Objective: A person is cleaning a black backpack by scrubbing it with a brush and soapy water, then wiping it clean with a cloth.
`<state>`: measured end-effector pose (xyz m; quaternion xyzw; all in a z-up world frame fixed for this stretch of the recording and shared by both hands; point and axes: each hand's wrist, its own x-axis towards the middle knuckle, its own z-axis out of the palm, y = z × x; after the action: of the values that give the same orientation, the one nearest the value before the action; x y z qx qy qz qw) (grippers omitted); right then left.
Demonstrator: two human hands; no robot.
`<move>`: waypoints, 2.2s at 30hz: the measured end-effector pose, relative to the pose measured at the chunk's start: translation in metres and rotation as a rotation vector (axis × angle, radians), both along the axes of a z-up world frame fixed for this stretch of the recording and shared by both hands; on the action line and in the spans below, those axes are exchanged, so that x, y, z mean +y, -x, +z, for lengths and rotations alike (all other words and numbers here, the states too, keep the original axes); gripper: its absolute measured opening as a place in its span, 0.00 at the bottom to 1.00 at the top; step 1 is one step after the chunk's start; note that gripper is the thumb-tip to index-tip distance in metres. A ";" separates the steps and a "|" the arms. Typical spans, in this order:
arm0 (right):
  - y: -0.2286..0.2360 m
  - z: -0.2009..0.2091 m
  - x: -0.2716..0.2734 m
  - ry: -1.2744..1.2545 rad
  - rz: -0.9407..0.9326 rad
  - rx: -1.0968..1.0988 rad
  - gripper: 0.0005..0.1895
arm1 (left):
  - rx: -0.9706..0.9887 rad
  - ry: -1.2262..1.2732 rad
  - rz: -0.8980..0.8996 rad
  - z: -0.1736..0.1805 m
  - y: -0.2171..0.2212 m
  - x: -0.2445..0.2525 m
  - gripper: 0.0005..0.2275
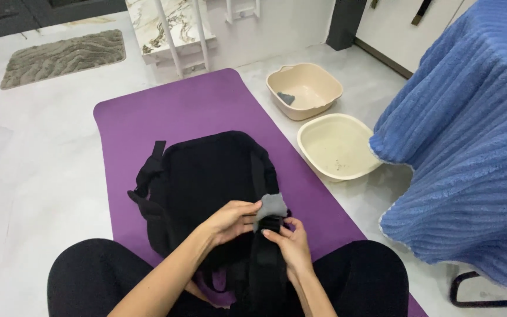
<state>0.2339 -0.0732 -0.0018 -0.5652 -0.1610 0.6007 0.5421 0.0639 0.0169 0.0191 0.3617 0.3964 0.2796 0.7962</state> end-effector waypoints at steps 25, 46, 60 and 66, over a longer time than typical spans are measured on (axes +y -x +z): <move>-0.006 0.027 -0.014 -0.122 0.504 -1.008 0.51 | -0.463 0.248 0.477 -0.085 -0.039 -0.043 0.10; -0.063 -0.053 0.000 -0.249 0.501 -0.330 0.23 | -0.462 0.026 0.638 0.016 0.005 0.056 0.15; -0.104 -0.049 0.011 -0.093 -0.042 -0.702 0.16 | 0.070 -0.223 0.892 -0.007 0.089 0.128 0.13; -0.051 -0.032 0.020 0.371 0.411 -1.350 0.35 | 0.925 -0.793 0.644 -0.096 0.066 0.177 0.21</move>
<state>0.2850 -0.0534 -0.0342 -0.8534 -0.4587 0.2283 0.0960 -0.0023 0.1937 -0.0772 0.5718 0.6510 0.4431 0.2300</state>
